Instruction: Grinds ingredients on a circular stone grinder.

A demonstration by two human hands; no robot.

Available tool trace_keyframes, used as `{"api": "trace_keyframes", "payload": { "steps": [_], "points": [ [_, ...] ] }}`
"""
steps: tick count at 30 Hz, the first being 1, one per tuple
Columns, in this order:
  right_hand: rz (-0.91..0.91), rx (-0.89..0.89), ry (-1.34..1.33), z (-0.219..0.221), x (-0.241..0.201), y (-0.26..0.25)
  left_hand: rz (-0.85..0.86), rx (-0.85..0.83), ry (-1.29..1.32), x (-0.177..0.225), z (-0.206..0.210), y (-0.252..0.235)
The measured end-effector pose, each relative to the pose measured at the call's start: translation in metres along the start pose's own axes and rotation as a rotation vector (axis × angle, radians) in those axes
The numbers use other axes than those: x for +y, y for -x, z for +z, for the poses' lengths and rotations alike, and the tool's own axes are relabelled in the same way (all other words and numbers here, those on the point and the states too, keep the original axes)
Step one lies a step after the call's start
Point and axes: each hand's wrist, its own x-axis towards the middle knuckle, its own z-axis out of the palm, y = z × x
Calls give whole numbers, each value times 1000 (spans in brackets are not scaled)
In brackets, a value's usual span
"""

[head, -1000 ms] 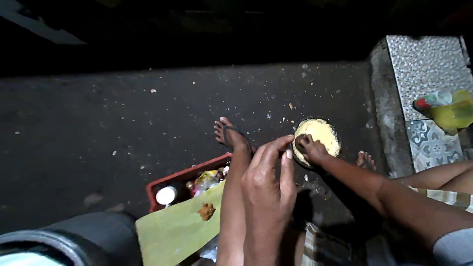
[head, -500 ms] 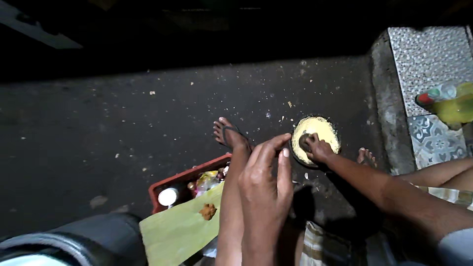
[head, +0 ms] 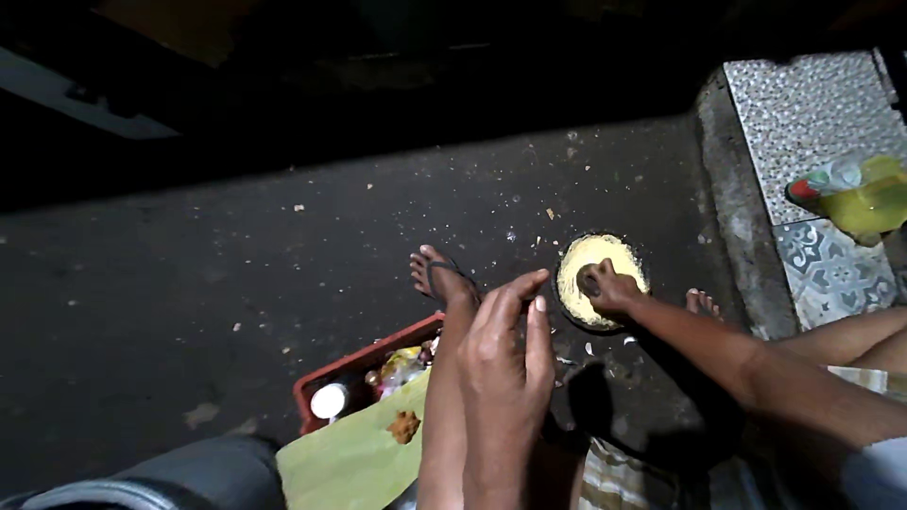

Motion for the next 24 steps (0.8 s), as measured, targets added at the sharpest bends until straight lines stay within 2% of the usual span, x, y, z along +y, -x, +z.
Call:
{"api": "trace_keyframes", "payload": {
  "steps": [2, 5, 7, 10, 12, 16, 19, 22, 24],
  "points": [
    [-13, -3, -71, -34, 7, -17, 9, -16, -15, 1, 3, -3],
    [36, 49, 5, -64, 29, -30, 4, -26, -11, 4, 5, -3],
    [88, 81, 25, -58, 52, -23, 7, -31, -11, 6, 6, -5],
    [116, 17, -22, -11, 75, 17, 5, -41, -13, 9, 11, -6],
    [83, 15, 11, 13, 75, 29, 24, -57, -28, 11, 15, -9],
    [40, 83, -63, 8, 64, 5, 36, -125, -109, 11, 23, -10],
    [-44, 83, -164, -20, 70, -23, 44, -127, -164, 11, 21, -14],
    [-13, 26, -328, -41, 96, -12, 58, -127, -168, 20, 21, -18],
    [1, 52, -289, -20, 109, 10, 54, -131, -151, 26, 21, -19]
  ]
}}
